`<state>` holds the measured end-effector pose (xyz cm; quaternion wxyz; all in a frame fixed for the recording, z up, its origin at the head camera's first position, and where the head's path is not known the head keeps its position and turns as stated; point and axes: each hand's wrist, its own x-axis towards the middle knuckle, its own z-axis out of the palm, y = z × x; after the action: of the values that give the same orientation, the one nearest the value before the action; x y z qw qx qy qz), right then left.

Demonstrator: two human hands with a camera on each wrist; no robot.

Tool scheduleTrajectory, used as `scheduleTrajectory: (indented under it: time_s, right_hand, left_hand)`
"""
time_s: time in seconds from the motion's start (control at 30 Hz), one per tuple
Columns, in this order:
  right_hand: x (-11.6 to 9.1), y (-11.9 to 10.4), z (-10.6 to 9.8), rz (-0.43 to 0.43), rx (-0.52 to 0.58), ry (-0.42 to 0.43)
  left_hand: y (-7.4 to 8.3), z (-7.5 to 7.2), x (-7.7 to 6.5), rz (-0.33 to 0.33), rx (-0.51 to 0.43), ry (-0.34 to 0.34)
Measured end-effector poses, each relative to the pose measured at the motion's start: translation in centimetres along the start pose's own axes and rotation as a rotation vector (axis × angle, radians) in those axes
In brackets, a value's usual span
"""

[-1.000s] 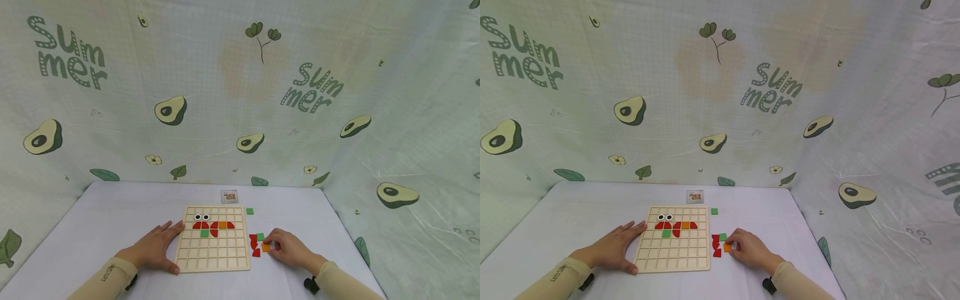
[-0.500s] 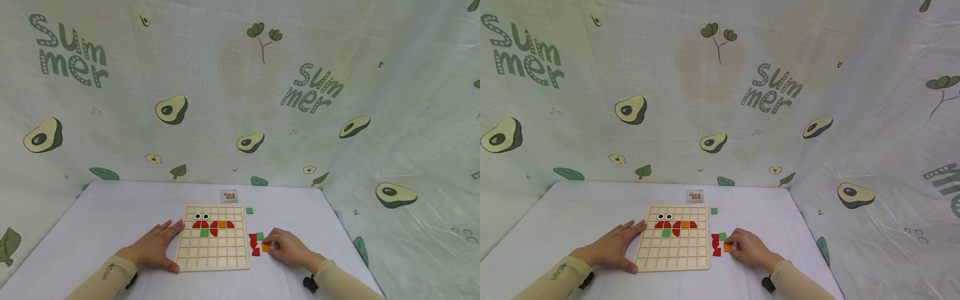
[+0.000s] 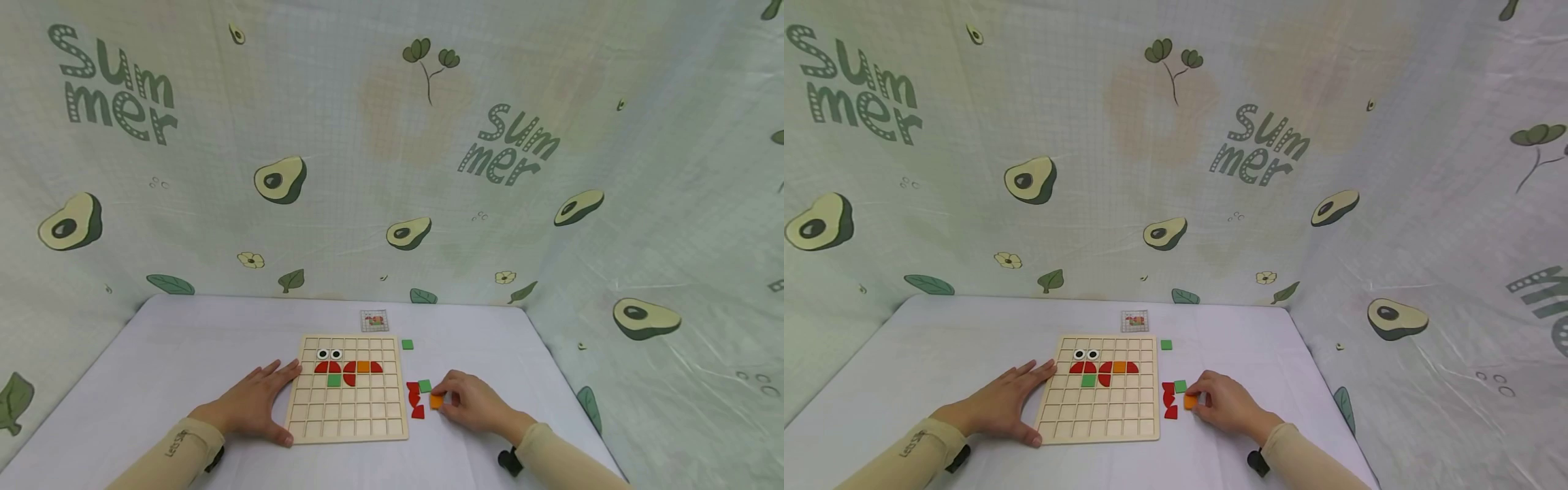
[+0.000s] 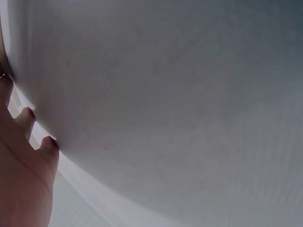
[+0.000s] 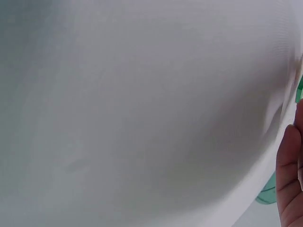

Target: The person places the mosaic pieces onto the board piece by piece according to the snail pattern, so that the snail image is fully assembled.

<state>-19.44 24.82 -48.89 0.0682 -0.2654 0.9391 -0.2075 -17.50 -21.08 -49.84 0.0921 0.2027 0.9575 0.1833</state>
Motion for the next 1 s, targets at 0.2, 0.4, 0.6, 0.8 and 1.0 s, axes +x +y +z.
scheduleTrajectory:
  time_s: [0.2, 0.4, 0.6, 0.8, 1.0]
  right_hand:
    - [0.2, 0.1, -0.3, 0.007, -0.003, 0.011]
    - [0.6, 0.2, -0.6, -0.002, -0.005, 0.028]
    - [1.5, -0.2, -1.0, -0.013, -0.011, 0.047]
    - [2.5, -0.9, -1.0, -0.014, -0.02, 0.05]
    - [3.4, -1.6, -1.0, -0.033, -0.006, 0.05]
  left_hand:
    - [0.0, 0.1, 0.0, -0.003, -0.005, -0.003]
    - [0.1, 0.2, 0.0, 0.001, -0.004, -0.005]
    - [0.2, 0.0, 0.1, 0.0, 0.015, -0.007]
    - [0.4, -0.4, 0.0, 0.013, 0.023, -0.013]
    - [0.6, -0.7, -0.1, 0.018, 0.011, -0.016]
